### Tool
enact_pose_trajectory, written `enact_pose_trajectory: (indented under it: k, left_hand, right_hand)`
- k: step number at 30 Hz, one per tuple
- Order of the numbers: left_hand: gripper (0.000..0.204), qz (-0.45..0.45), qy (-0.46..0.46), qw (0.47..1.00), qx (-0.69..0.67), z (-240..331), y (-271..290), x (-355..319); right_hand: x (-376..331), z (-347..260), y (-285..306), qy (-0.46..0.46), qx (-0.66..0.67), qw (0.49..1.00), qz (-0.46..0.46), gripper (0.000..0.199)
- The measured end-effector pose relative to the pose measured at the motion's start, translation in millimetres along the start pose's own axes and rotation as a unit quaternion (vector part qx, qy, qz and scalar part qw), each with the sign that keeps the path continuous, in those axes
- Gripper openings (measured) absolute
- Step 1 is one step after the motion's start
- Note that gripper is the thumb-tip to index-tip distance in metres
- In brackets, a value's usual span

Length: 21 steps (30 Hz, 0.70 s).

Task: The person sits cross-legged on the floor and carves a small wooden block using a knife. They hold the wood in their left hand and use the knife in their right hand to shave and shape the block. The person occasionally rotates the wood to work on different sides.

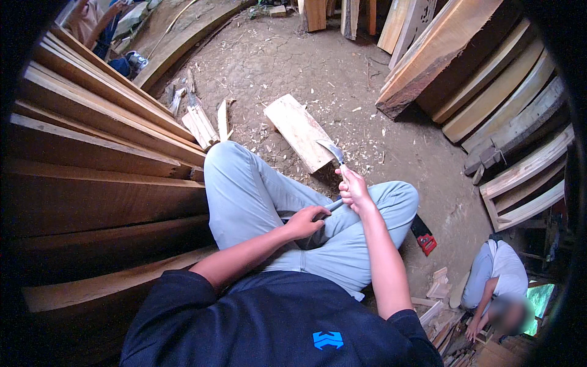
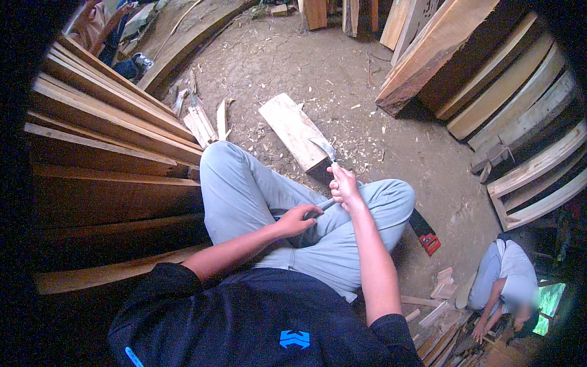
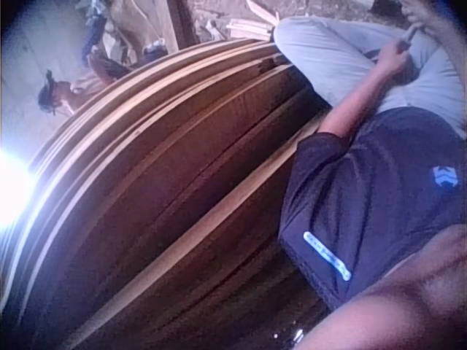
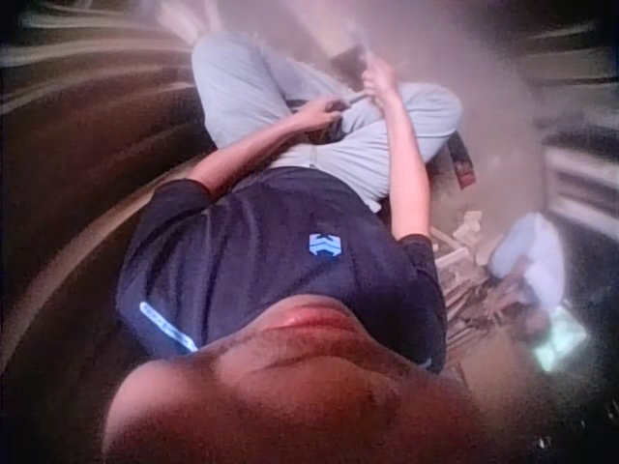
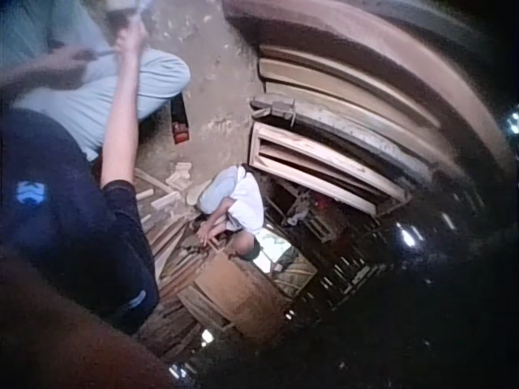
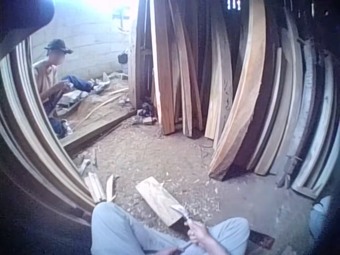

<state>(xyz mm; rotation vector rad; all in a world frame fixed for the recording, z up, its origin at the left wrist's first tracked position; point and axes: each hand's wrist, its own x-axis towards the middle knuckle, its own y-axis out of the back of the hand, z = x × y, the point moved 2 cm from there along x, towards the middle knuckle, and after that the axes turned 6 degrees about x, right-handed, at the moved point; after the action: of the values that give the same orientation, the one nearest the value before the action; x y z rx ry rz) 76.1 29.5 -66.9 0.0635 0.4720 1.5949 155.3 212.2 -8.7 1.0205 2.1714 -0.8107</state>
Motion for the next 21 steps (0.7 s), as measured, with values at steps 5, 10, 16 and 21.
enact_pose_trajectory:
  k: [5,10,16,21]
  left_hand:
    - [0.038,-0.002,-0.012,1.000,-0.016,4.3,-0.8,2.8]
    - [0.037,0.029,-0.046,0.998,-0.012,-5.9,-3.0,7.1]
    - [0.039,-0.008,0.007,1.000,-0.024,-2.1,-0.1,1.5]
    - [0.039,0.026,-0.029,0.999,-0.002,-5.7,-3.7,2.0]
  right_hand:
    - [14.3,4.4,17.5,-0.037,0.093,0.995,-0.030,0.036]
    - [9.3,8.1,0.3,0.256,-0.163,0.949,0.083,0.037]
    - [-37.3,-2.8,-35.2,0.474,-0.307,0.797,0.214,0.035]
    - [-27.9,23.3,-35.4,0.297,-0.581,0.723,0.228,0.034]
